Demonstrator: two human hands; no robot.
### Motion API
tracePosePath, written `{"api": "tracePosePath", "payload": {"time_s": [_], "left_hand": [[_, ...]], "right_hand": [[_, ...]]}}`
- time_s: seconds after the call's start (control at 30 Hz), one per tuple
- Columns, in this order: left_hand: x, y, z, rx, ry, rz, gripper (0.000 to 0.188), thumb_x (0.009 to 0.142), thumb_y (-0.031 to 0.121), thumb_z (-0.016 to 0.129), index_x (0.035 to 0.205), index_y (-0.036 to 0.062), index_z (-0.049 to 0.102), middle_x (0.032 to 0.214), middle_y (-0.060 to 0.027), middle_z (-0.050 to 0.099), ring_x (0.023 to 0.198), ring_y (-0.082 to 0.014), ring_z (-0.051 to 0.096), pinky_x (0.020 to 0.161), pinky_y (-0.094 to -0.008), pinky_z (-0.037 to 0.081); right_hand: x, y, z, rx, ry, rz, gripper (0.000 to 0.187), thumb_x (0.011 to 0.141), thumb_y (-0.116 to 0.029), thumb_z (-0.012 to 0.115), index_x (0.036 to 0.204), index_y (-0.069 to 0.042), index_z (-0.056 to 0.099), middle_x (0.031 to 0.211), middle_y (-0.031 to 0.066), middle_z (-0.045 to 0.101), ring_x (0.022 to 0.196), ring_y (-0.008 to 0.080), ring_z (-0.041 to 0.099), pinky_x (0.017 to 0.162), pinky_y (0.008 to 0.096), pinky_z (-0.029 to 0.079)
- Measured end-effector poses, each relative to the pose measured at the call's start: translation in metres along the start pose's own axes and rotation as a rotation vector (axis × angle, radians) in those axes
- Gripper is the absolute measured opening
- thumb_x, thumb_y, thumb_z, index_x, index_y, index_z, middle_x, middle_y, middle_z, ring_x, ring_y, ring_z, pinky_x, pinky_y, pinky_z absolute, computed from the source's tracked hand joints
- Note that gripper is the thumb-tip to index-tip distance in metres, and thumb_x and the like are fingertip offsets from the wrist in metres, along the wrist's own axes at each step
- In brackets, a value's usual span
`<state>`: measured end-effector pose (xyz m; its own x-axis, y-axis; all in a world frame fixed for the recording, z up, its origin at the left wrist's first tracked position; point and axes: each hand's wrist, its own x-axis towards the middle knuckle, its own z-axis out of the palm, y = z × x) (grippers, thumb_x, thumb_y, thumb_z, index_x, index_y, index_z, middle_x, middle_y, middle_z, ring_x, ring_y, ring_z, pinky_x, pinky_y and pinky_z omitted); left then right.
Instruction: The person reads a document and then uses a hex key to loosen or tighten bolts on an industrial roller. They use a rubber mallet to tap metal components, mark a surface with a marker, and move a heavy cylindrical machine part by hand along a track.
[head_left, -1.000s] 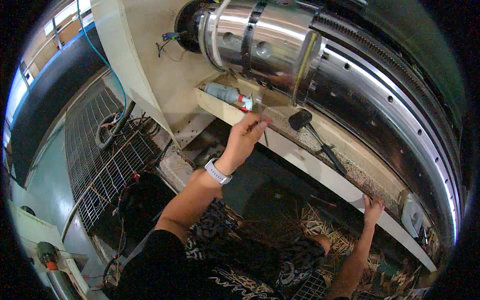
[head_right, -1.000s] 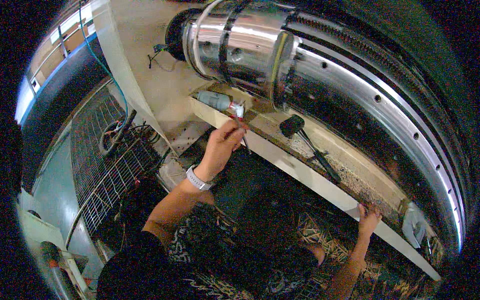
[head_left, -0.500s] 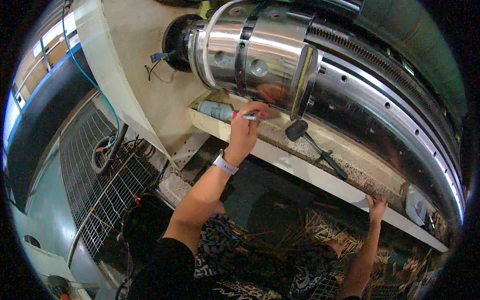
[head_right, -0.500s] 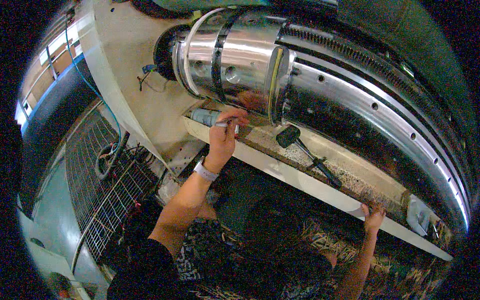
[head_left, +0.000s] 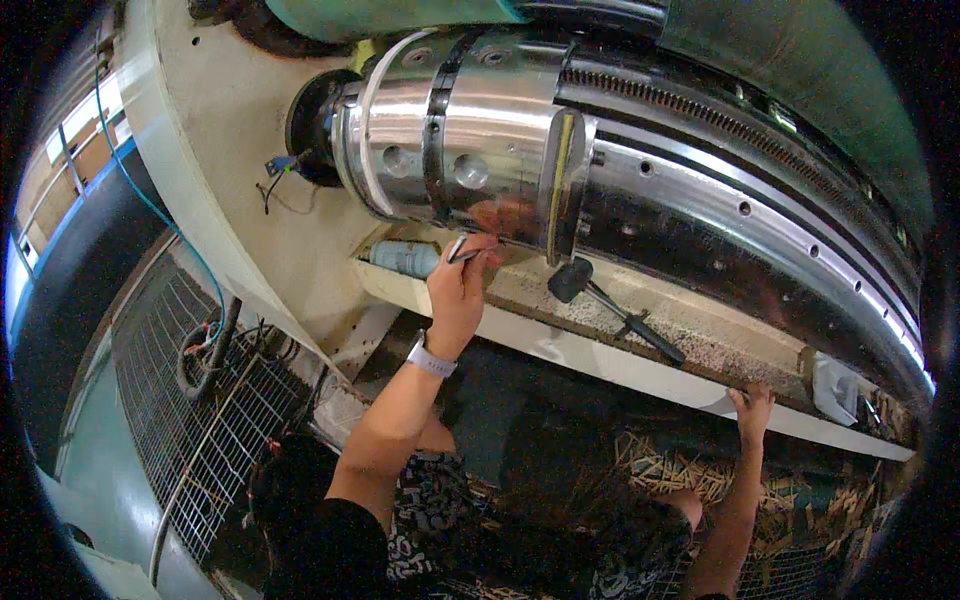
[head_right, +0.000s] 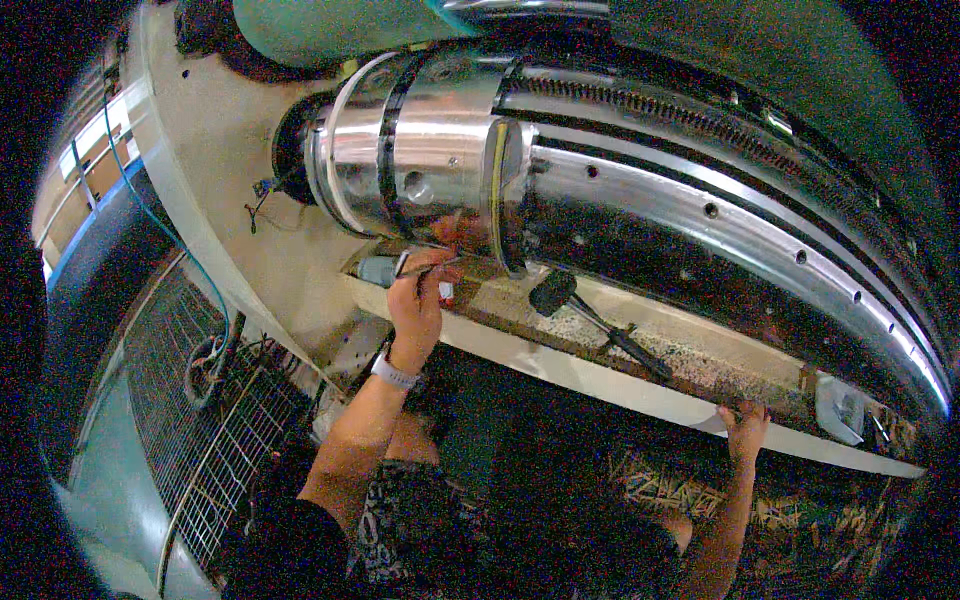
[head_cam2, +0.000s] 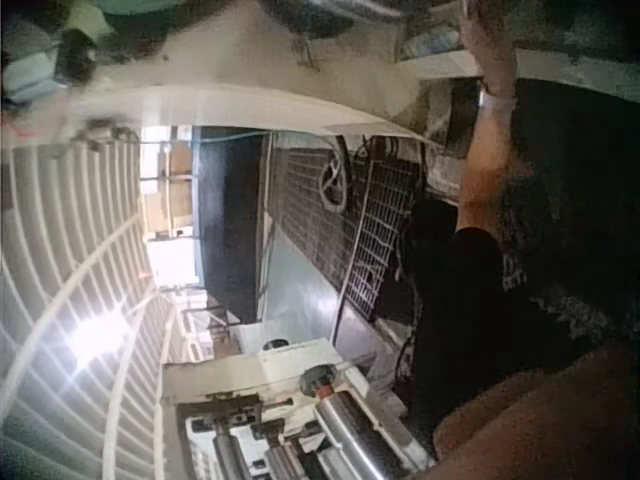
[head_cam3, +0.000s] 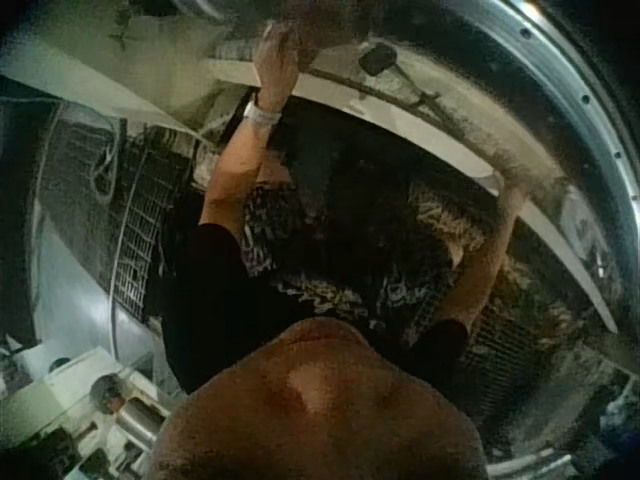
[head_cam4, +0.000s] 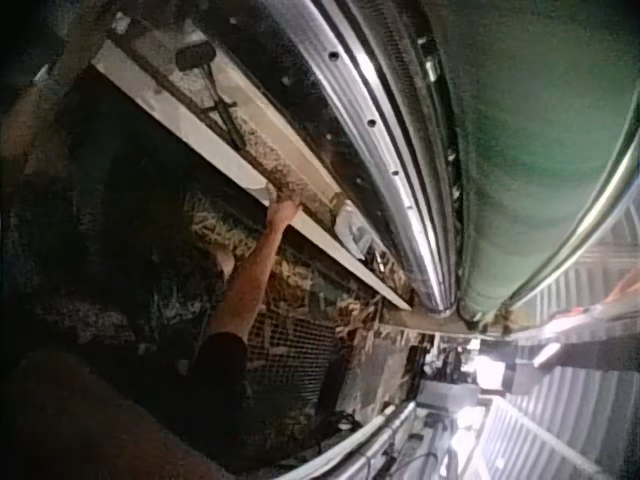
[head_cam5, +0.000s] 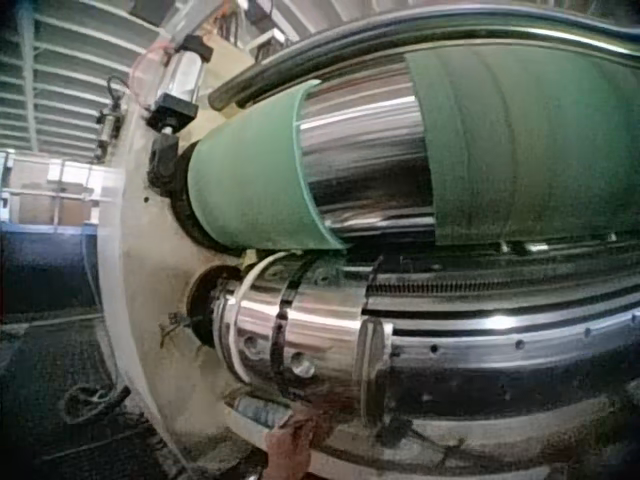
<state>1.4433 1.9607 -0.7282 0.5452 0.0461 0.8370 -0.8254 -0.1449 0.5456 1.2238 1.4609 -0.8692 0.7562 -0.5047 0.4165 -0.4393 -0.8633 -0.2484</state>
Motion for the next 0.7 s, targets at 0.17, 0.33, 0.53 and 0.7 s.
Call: {"api": "tracePosePath", "payload": {"time_s": [0.17, 0.33, 0.53, 0.7], "left_hand": [[0.006, -0.010, 0.008, -0.081, 0.143, 0.056, 0.012, 0.078, -0.003, 0.062, 0.086, 0.0001, 0.054, 0.084, -0.0110, 0.055, 0.076, -0.0205, 0.055, 0.067, -0.0272, 0.045], [0.005, -0.001, 0.014, -0.099, 0.202, 0.077, 0.023, 0.079, -0.002, 0.060, 0.101, -0.0008, 0.053, 0.098, -0.0093, 0.047, 0.086, -0.0183, 0.052, 0.069, -0.0266, 0.047], [0.001, 0.006, 0.011, 0.114, 0.096, 0.237, 0.025, 0.082, -0.004, 0.056, 0.106, 0.0024, 0.052, 0.102, -0.0068, 0.050, 0.092, -0.0153, 0.050, 0.074, -0.0242, 0.045], [0.003, -0.003, 0.017, -0.343, 0.186, -0.080, 0.020, 0.081, -0.003, 0.059, 0.098, 0.0026, 0.051, 0.097, -0.0044, 0.051, 0.083, -0.0119, 0.054, 0.069, -0.0223, 0.046]], "right_hand": [[-0.003, 0.001, 0.003, -0.004, 0.088, -0.055, 0.050, 0.071, -0.047, 0.067, 0.087, 0.000, 0.062, 0.105, 0.0167, 0.055, 0.102, 0.0351, 0.048, 0.093, 0.0537, 0.029], [-0.005, -0.001, 0.003, 0.071, 0.113, -0.074, 0.048, 0.069, -0.043, 0.070, 0.087, 0.001, 0.060, 0.098, 0.0155, 0.056, 0.096, 0.0347, 0.050, 0.088, 0.0502, 0.032], [-0.006, 0.001, 0.006, 0.020, 0.214, -0.155, 0.045, 0.066, -0.037, 0.075, 0.084, -0.001, 0.055, 0.084, 0.0124, 0.055, 0.084, 0.0328, 0.050, 0.081, 0.0438, 0.035], [-0.004, 0.004, 0.013, 0.142, 0.232, -0.151, 0.049, 0.072, -0.046, 0.067, 0.073, 0.000, 0.048, 0.078, 0.0144, 0.047, 0.081, 0.0361, 0.045, 0.089, 0.0510, 0.030]]}}
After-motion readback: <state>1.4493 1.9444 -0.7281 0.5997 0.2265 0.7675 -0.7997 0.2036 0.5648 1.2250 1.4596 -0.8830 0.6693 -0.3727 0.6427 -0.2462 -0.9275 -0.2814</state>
